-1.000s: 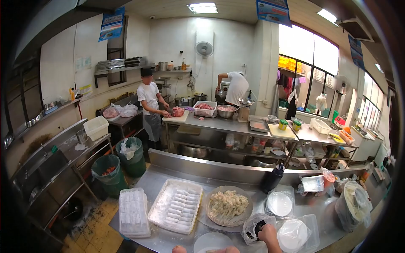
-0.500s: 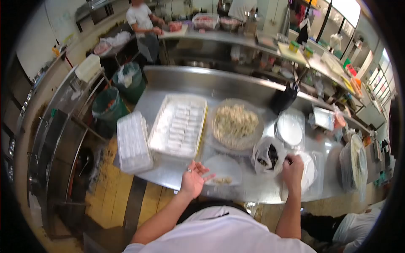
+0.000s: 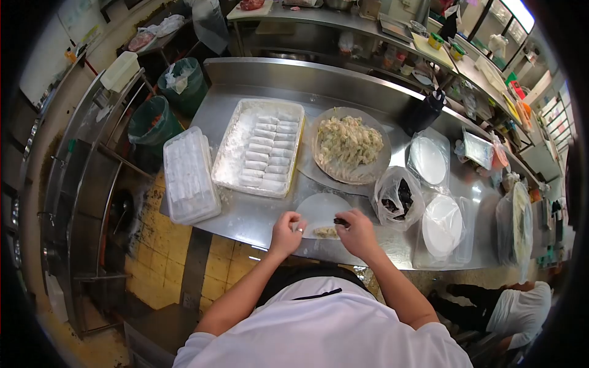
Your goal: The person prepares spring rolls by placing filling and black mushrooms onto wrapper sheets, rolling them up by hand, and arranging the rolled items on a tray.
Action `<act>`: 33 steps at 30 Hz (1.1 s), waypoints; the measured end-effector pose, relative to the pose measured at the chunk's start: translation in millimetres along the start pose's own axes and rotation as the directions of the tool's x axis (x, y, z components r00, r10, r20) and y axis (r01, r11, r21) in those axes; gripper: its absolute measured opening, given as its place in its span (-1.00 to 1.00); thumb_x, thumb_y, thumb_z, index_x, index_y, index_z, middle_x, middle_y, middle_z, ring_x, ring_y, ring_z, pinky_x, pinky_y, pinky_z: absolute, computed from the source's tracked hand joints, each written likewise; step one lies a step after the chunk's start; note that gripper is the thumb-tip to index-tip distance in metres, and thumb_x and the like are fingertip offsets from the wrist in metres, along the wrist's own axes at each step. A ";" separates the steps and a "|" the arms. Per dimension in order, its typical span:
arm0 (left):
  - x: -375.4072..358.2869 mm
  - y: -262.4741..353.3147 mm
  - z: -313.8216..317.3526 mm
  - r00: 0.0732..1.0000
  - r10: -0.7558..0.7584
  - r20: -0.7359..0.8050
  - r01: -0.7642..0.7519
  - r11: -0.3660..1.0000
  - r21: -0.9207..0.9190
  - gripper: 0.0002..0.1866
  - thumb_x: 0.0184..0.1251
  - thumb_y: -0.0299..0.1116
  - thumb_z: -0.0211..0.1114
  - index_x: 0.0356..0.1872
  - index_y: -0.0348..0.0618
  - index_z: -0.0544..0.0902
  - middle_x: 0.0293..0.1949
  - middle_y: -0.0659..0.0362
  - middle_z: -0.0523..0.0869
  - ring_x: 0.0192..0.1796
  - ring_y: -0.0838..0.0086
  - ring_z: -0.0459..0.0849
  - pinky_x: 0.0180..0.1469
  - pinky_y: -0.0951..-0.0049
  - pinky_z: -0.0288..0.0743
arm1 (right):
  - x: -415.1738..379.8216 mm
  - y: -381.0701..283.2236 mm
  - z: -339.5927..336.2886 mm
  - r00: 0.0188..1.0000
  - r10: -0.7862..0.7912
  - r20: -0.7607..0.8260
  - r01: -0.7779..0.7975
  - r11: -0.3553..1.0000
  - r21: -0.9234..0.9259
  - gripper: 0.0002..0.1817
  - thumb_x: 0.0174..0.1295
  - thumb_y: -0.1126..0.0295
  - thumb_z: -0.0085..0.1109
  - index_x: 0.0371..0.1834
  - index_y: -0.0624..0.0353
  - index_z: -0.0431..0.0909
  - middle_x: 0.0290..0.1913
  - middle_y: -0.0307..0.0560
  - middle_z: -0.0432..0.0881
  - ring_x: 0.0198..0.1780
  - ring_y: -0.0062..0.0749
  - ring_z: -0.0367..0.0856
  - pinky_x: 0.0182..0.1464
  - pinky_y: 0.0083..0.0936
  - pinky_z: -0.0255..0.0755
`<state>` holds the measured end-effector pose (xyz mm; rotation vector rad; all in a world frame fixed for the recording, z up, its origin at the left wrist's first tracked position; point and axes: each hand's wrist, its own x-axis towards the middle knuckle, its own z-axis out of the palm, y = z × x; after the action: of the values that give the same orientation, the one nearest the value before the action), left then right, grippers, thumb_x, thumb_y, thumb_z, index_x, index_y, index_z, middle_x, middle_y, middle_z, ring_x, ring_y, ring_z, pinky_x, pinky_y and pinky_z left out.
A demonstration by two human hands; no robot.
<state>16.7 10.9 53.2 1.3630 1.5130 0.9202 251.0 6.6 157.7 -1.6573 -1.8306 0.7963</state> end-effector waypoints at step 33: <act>-1.7 -36.3 1.8 0.945 0.327 0.008 -0.298 0.850 0.434 -0.58 0.34 -0.28 0.55 0.17 -0.18 0.73 0.29 -0.06 0.71 0.34 -0.07 0.62 0.43 -0.06 0.46 | -10.7 69.6 43.5 0.996 0.004 -0.088 -0.024 0.974 -0.227 -0.71 0.21 0.37 0.42 -0.02 0.20 0.83 -0.11 0.16 0.81 0.04 0.20 0.77 0.15 0.00 0.65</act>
<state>5.9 4.6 19.0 1.9644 1.6369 0.8606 267.3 -2.3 77.0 -1.8178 -1.9088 0.5254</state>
